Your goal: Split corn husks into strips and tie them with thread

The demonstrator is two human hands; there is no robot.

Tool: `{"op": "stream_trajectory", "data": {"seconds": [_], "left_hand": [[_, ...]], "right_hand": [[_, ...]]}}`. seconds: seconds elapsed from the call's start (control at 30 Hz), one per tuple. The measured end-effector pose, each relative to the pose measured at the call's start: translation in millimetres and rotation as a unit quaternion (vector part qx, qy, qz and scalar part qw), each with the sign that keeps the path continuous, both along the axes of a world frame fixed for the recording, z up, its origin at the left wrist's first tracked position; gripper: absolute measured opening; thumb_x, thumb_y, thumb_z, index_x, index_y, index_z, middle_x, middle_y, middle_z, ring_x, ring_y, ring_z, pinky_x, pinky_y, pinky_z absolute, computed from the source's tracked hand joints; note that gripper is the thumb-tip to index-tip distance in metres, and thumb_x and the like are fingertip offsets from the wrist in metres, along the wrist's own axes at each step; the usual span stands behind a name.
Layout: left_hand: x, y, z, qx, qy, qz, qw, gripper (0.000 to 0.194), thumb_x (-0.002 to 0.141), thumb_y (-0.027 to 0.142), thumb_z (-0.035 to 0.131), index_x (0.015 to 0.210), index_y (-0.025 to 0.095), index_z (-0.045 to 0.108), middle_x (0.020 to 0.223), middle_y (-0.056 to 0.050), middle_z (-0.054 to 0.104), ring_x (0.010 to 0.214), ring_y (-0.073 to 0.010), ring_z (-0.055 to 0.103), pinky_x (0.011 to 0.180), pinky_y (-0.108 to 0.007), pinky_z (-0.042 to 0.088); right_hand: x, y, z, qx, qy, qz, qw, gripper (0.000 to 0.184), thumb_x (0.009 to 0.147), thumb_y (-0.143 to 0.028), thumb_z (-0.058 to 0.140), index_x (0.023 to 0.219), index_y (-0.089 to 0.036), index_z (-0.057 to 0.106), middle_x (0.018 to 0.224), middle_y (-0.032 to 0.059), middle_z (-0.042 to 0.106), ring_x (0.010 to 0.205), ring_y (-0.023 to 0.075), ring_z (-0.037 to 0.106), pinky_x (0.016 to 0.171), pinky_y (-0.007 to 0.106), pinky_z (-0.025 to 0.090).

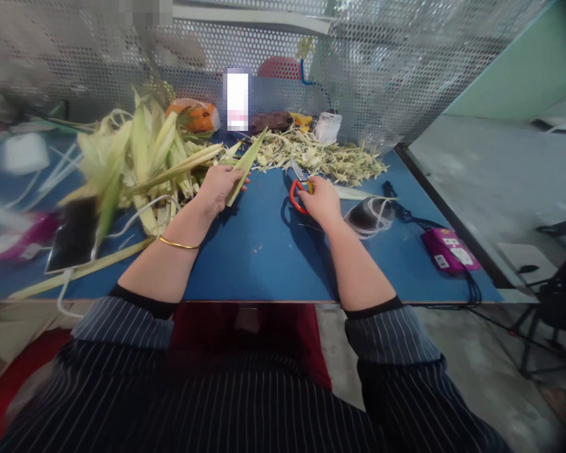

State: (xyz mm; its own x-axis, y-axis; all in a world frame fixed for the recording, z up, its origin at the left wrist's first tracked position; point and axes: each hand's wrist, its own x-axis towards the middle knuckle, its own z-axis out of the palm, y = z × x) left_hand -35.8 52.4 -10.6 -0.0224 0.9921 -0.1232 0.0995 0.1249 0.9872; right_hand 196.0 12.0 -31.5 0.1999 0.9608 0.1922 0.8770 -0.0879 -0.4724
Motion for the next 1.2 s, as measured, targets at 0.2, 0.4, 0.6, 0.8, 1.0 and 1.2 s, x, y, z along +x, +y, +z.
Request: {"op": "stream_trajectory", "data": {"seconds": [0.2, 0.4, 0.6, 0.8, 1.0, 1.2], "left_hand": [[10.3, -12.4, 4.7, -0.073, -0.103, -0.005, 0.992, 0.005, 0.081, 0.013, 0.063, 0.078, 0.015, 0.066, 0.078, -0.005, 0.069, 0.058, -0.0088, 0.056, 0.058, -0.023, 0.047], [27.9, -32.4, 6.4, -0.109, -0.190, -0.016, 0.976, 0.008, 0.076, 0.009, 0.064, 0.070, 0.013, 0.064, 0.066, -0.003, 0.063, 0.054, -0.0098, 0.055, 0.050, -0.022, 0.042], [49.2, -50.2, 0.4, -0.067, -0.253, 0.018, 0.965, 0.013, 0.077, 0.010, 0.065, 0.071, 0.016, 0.055, 0.057, 0.003, 0.055, 0.050, -0.0099, 0.052, 0.051, -0.024, 0.040], [56.8, -57.6, -6.6, -0.044, -0.239, 0.031, 0.970, 0.010, 0.077, 0.012, 0.069, 0.079, 0.014, 0.059, 0.069, 0.000, 0.062, 0.058, -0.0095, 0.057, 0.057, -0.023, 0.045], [53.5, -54.2, -12.7, 0.024, -0.118, -0.023, 0.992, 0.007, 0.079, 0.017, 0.067, 0.078, 0.014, 0.061, 0.068, 0.000, 0.062, 0.056, -0.0095, 0.055, 0.053, -0.022, 0.044], [47.5, -47.5, -10.5, 0.060, -0.067, -0.009, 0.996, 0.009, 0.075, 0.017, 0.072, 0.080, 0.011, 0.065, 0.065, 0.001, 0.061, 0.051, -0.0070, 0.048, 0.048, -0.021, 0.038]], "right_hand": [[-10.3, -11.7, 6.1, -0.034, -0.065, 0.078, 0.994, 0.044, 0.083, -0.029, 0.064, 0.126, -0.017, 0.065, 0.118, 0.0153, 0.071, 0.109, 0.0343, 0.065, 0.090, 0.044, 0.049], [-14.7, -19.9, 7.9, -0.010, -0.187, 0.092, 0.978, 0.032, 0.091, -0.036, 0.057, 0.110, -0.014, 0.070, 0.111, 0.0198, 0.068, 0.104, 0.0335, 0.062, 0.080, 0.040, 0.046], [-43.7, -28.8, 1.9, 0.024, 0.166, 0.207, 0.964, 0.031, 0.082, -0.048, 0.068, 0.088, -0.020, 0.059, 0.080, 0.0022, 0.066, 0.071, 0.0167, 0.057, 0.066, 0.031, 0.044], [-56.2, -30.7, -9.3, 0.028, 0.248, 0.195, 0.948, 0.018, 0.077, -0.026, 0.066, 0.081, -0.023, 0.049, 0.069, -0.0033, 0.057, 0.062, 0.0140, 0.053, 0.061, 0.029, 0.041], [-46.8, -28.0, -2.6, 0.064, 0.271, 0.163, 0.946, 0.018, 0.085, -0.034, 0.062, 0.079, -0.023, 0.048, 0.063, -0.0047, 0.054, 0.056, 0.0124, 0.049, 0.057, 0.027, 0.037], [-38.6, -26.7, 3.3, 0.125, 0.147, 0.154, 0.969, 0.018, 0.087, -0.028, 0.059, 0.072, -0.021, 0.053, 0.062, -0.0027, 0.056, 0.060, 0.0129, 0.047, 0.062, 0.028, 0.034]]}}
